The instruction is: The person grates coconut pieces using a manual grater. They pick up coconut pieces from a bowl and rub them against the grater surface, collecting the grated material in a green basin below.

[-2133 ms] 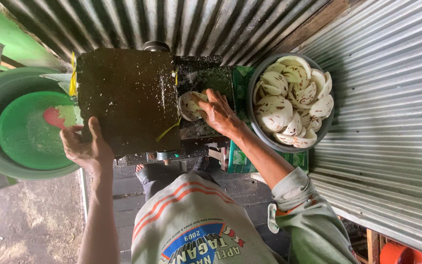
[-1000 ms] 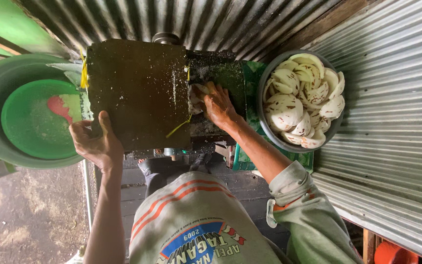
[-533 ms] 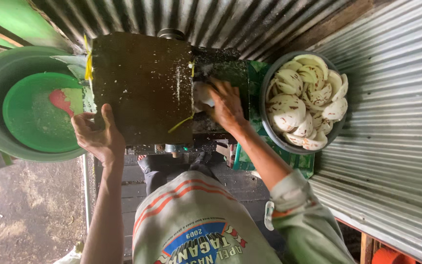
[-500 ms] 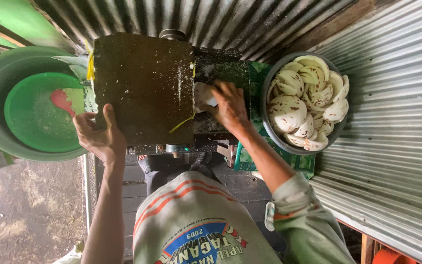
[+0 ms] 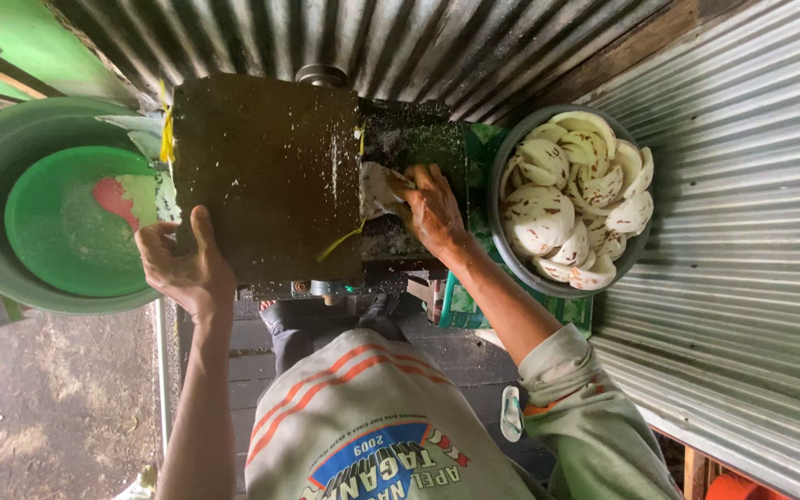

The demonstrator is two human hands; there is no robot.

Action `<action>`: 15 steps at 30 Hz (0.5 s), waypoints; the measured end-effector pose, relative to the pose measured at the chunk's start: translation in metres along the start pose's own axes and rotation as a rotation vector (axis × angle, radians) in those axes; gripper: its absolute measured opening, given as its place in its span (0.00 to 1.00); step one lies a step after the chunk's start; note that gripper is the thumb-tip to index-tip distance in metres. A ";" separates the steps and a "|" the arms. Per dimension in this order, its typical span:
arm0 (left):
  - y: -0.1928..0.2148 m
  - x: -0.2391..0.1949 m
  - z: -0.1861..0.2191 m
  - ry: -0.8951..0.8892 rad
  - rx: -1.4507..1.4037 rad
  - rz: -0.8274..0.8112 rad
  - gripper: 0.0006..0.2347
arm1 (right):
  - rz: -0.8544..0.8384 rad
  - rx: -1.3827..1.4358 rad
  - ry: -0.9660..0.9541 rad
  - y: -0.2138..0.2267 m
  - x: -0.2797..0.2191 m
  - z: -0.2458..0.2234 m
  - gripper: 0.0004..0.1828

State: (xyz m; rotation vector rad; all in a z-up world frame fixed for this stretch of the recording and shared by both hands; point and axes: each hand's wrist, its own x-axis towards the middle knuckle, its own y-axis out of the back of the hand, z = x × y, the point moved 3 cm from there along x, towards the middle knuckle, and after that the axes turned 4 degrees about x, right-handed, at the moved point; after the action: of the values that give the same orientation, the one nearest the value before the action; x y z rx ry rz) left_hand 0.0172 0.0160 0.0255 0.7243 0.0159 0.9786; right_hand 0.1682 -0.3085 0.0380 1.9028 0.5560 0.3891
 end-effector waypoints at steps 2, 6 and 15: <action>0.000 0.000 0.000 0.006 -0.016 -0.001 0.23 | 0.010 -0.027 0.032 -0.001 0.002 -0.001 0.21; -0.001 0.003 -0.003 0.011 0.015 0.004 0.22 | -0.017 -0.076 0.032 -0.009 0.006 0.001 0.19; -0.001 0.000 -0.002 0.056 -0.048 -0.016 0.21 | -0.049 0.040 0.055 -0.021 0.008 0.006 0.14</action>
State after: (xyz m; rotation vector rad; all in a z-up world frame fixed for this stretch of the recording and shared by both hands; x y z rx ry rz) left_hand 0.0171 0.0167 0.0230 0.6514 0.0465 0.9801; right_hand 0.1741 -0.3021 0.0165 1.9181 0.6498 0.4022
